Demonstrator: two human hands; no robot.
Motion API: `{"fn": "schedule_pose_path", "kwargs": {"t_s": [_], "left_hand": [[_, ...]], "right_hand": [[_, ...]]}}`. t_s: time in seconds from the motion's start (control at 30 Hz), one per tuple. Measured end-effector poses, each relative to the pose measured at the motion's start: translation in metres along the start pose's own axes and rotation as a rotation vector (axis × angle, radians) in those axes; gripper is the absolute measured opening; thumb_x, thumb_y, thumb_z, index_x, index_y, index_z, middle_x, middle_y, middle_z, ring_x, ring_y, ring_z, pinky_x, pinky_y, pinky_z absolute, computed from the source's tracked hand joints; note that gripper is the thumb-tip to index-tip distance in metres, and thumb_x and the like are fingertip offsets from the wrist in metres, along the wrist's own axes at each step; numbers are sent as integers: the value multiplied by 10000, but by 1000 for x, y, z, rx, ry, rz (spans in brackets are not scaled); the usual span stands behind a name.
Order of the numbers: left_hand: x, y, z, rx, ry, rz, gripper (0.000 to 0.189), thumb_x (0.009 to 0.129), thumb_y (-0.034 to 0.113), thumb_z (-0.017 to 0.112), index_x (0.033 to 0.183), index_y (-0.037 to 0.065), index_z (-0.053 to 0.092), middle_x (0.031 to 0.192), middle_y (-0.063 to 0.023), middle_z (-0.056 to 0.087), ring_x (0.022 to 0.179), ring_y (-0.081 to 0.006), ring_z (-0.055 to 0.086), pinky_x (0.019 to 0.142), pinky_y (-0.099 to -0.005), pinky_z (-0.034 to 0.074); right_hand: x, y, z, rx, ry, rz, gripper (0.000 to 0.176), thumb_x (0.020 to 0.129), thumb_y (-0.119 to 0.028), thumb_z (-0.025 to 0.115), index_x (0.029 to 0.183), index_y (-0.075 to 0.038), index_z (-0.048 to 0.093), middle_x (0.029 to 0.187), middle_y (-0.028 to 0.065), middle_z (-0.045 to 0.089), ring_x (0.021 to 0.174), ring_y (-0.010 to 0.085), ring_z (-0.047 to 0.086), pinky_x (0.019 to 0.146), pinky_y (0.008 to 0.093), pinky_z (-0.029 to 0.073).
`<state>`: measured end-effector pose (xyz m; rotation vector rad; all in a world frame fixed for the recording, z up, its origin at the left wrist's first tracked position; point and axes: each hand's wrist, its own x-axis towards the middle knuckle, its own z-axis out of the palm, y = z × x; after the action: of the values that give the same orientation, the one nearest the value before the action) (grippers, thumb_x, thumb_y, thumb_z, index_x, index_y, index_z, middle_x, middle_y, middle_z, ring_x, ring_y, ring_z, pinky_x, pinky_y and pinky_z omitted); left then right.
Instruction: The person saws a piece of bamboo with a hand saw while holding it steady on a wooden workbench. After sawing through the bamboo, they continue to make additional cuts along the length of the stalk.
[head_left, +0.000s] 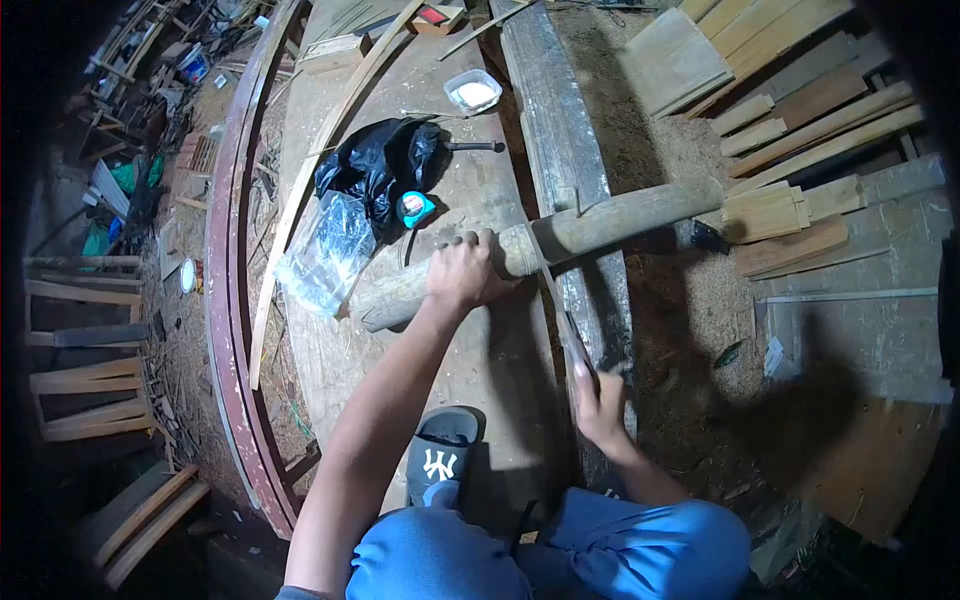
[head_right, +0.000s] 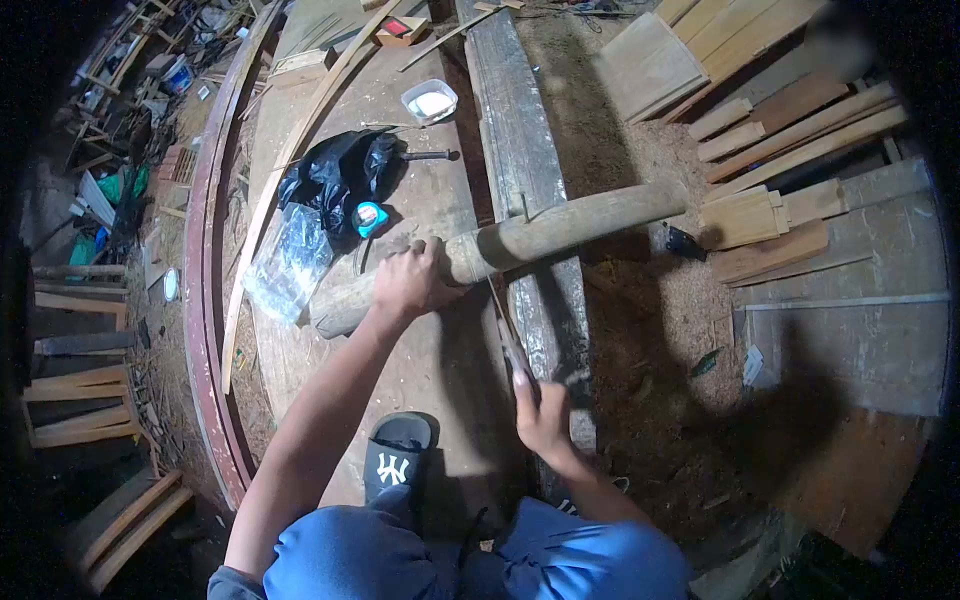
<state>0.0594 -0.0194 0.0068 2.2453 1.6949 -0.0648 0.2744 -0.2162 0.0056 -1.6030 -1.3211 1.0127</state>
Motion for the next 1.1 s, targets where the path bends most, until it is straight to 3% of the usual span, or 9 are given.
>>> {"fn": "schedule_pose_path", "kwargs": {"t_s": [0.03, 0.1, 0.17, 0.23, 0.43, 0.63, 0.73, 0.83, 1.1], "left_hand": [[-1, -2, 5, -7, -2, -11, 746, 716, 590, 832, 1138, 24, 592, 1115, -207, 705, 1059, -367, 713, 881, -492, 585], [-5, 0, 17, 6, 154, 33, 740, 718, 598, 829, 1125, 24, 598, 1096, -212, 710, 1028, -365, 724, 880, -490, 584], [-5, 3, 16, 8, 174, 33, 732, 720, 600, 826, 1123, 31, 603, 1088, -217, 714, 994, -367, 734, 868, -489, 588], [-1, 0, 13, -4, 131, 34, 749, 705, 652, 821, 1121, 65, 611, 1058, -212, 722, 952, -392, 736, 785, -506, 597], [5, -7, 14, 16, 85, 21, 789, 702, 624, 828, 1178, 43, 589, 1108, -212, 713, 998, -371, 734, 857, -490, 599], [5, -8, 13, 22, 130, 51, 743, 724, 661, 805, 1116, 74, 575, 1052, -206, 721, 915, -394, 740, 776, -504, 602], [0, -5, 16, 18, 113, 49, 739, 734, 668, 796, 1111, 73, 575, 1062, -208, 720, 933, -389, 738, 784, -505, 599], [1, -10, 16, 3, 94, 27, 746, 738, 677, 790, 1115, 70, 578, 1056, -210, 720, 928, -390, 738, 782, -503, 597], [-3, -7, 18, -5, 181, 68, 790, 703, 676, 813, 1158, 65, 605, 1033, -207, 730, 909, -400, 740, 788, -498, 596]], "right_hand": [[-10, 5, -8, -41, -33, 62, 438, 1068, -296, 541, 784, 20, 645, 536, 52, 431, 509, 131, 452, 506, 386, 333], [19, -26, 0, 95, 40, -38, 666, 1075, -418, 538, 520, -64, 444, 469, -32, 420, 437, 93, 395, 452, 350, 259], [55, -6, 15, -52, 8, 31, 675, 1071, -445, 536, 530, -51, 447, 464, -18, 409, 436, 108, 387, 455, 370, 258], [77, -23, 23, -135, 74, -54, 655, 1073, -420, 536, 555, -26, 463, 476, 0, 404, 449, 119, 389, 462, 379, 279], [-3, -7, -7, -35, 3, 63, 608, 1058, -367, 565, 555, -34, 484, 483, -25, 434, 466, 86, 420, 460, 345, 286], [39, -26, 20, -68, 43, -49, 603, 1073, -360, 543, 565, -48, 452, 481, -18, 394, 465, 88, 366, 462, 368, 254], [19, -13, 4, 12, 17, 69, 599, 1066, -360, 546, 570, -38, 445, 474, 2, 391, 455, 114, 375, 467, 378, 259], [-13, -15, -6, -54, 39, 19, 604, 1067, -353, 535, 557, -34, 472, 469, 12, 409, 436, 136, 404, 464, 379, 274], [64, -24, 14, -96, 11, 57, 612, 1060, -381, 552, 551, -45, 494, 473, -7, 423, 437, 113, 421, 458, 361, 280]]}}
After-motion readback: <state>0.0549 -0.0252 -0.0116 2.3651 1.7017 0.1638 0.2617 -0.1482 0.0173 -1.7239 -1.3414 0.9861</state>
